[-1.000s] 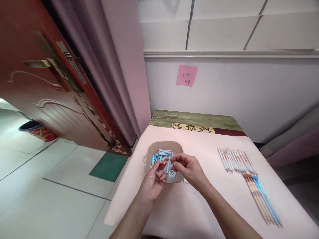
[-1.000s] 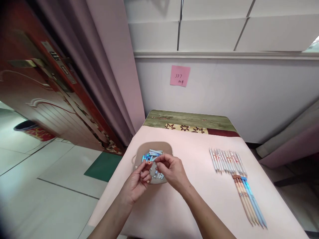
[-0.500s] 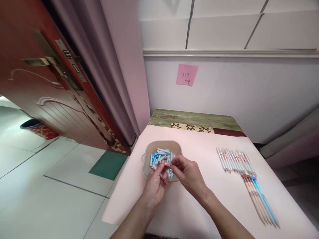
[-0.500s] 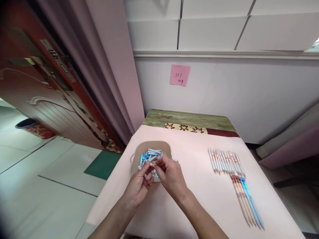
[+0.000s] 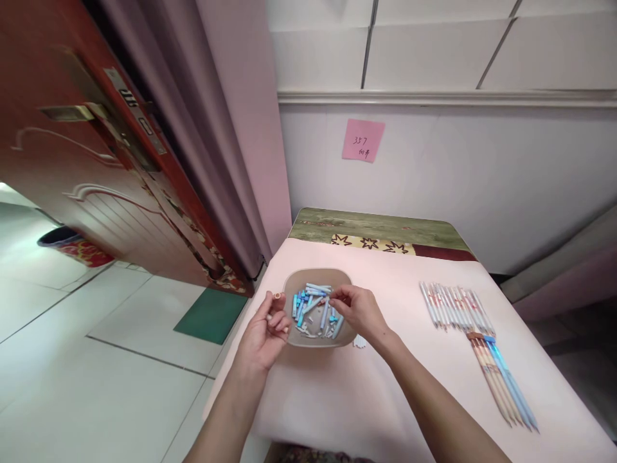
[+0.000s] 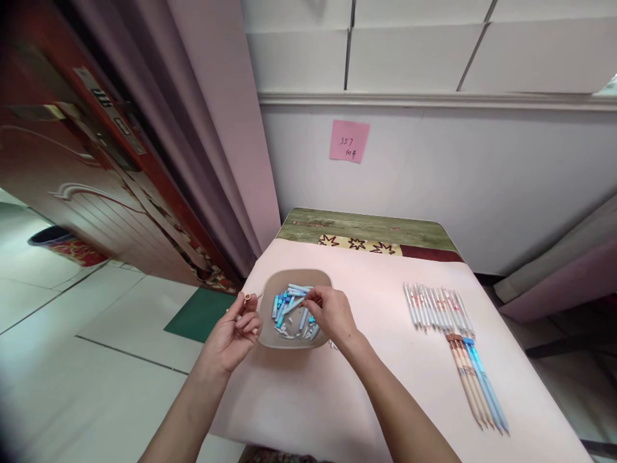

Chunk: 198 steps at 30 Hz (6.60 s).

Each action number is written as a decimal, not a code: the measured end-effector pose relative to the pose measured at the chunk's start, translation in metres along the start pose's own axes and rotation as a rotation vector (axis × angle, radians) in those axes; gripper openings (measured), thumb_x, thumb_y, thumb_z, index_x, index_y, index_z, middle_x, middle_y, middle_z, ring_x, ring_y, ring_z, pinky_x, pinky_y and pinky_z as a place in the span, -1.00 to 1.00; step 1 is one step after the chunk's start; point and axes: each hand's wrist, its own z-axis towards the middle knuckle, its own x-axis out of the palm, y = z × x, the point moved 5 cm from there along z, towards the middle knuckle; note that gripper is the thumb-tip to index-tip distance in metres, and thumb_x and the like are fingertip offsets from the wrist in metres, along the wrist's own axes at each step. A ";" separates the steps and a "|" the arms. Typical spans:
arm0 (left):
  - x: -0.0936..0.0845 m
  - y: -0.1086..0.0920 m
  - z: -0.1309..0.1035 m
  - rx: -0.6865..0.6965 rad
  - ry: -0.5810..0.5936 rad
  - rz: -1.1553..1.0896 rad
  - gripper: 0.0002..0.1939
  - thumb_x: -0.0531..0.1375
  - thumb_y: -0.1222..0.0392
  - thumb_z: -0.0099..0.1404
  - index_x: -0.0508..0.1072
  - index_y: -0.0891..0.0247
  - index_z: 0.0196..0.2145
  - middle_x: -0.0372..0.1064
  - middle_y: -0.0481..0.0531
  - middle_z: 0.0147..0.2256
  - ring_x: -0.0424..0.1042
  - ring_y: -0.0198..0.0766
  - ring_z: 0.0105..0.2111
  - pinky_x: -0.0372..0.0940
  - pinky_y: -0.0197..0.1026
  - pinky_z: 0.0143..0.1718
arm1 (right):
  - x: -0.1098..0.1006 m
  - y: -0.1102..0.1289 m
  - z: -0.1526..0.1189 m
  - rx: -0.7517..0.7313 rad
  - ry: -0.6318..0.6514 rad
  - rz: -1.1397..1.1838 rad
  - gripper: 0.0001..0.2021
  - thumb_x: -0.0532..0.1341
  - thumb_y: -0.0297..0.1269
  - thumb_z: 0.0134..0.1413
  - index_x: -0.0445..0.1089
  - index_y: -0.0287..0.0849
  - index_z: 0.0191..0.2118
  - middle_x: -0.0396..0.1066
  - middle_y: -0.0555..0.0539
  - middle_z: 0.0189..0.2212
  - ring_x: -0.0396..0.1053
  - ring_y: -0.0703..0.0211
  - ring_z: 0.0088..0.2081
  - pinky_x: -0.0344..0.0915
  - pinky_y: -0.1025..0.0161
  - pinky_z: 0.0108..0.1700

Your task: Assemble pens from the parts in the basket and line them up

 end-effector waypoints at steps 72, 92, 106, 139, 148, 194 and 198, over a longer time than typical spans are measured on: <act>0.024 0.098 -0.023 -0.310 0.077 0.094 -0.90 0.21 0.29 0.25 0.41 0.35 -0.26 0.40 -0.04 -0.51 -0.04 -0.62 -0.78 -0.09 -0.46 -0.76 | -0.020 -0.001 -0.050 -0.165 -0.217 0.884 -0.91 0.31 -0.24 0.01 0.51 -0.12 -0.36 0.47 -0.11 -0.21 0.40 0.06 -0.09 0.28 0.10 0.01; 0.028 0.113 -0.038 -0.279 0.021 0.071 -0.94 0.17 0.28 0.29 0.39 0.34 -0.32 0.50 0.08 -0.40 0.27 -0.49 -0.68 0.19 -0.41 -0.69 | -0.053 0.001 -0.100 -0.218 -0.535 0.379 -0.90 0.17 -0.32 0.14 0.44 -0.12 -0.25 0.44 -0.05 -0.38 0.39 0.19 -0.35 0.35 0.26 -0.30; 0.008 0.140 -0.051 -0.452 0.073 0.065 -0.81 0.16 0.18 0.30 0.32 0.32 -0.43 0.21 -0.16 -0.65 -0.05 -0.59 -0.81 -0.21 -0.47 -0.83 | -0.038 0.010 -0.130 -0.484 -0.614 -0.238 -0.71 0.16 -0.42 0.13 0.43 -0.03 -0.05 0.48 -0.09 -0.25 0.43 0.13 -0.25 0.33 0.19 -0.18; -0.070 0.188 -0.049 -0.530 0.007 0.226 -0.87 0.11 0.31 0.29 0.38 0.42 -0.38 0.26 -0.07 -0.62 -0.01 -0.57 -0.78 -0.17 -0.47 -0.80 | 0.001 -0.092 -0.138 0.036 -0.478 0.087 -0.86 0.08 -0.24 0.21 0.33 -0.15 -0.29 0.47 -0.03 -0.41 0.42 0.22 -0.41 0.29 0.31 -0.31; -0.046 0.193 -0.040 -0.440 0.079 0.324 -0.84 0.19 0.21 0.26 0.40 0.40 -0.29 0.40 0.08 -0.44 0.05 -0.60 -0.76 -0.15 -0.48 -0.80 | -0.018 -0.063 -0.151 0.053 -0.610 0.388 -0.82 0.10 -0.18 0.22 0.29 -0.16 -0.16 0.50 -0.08 -0.36 0.46 0.21 -0.40 0.37 0.31 -0.35; -0.033 0.197 -0.054 -0.450 0.235 -0.065 -0.88 0.12 0.38 0.27 0.36 0.42 -0.43 0.34 0.03 -0.51 0.06 -0.57 -0.69 -0.06 -0.50 -0.76 | -0.018 -0.046 -0.183 0.001 -0.659 0.490 -0.76 0.20 -0.21 0.10 0.22 -0.14 -0.53 0.33 -0.17 -0.01 0.26 -0.01 0.07 0.19 0.04 0.09; -0.036 0.198 -0.051 -0.445 0.222 -0.057 -0.89 0.13 0.38 0.24 0.34 0.40 -0.46 0.33 0.01 -0.53 0.06 -0.57 -0.70 -0.06 -0.50 -0.77 | -0.006 -0.051 -0.174 0.125 -0.430 0.639 -0.74 0.16 -0.12 0.13 0.32 -0.15 -0.48 0.31 -0.20 0.07 0.22 -0.06 0.13 0.09 -0.04 0.15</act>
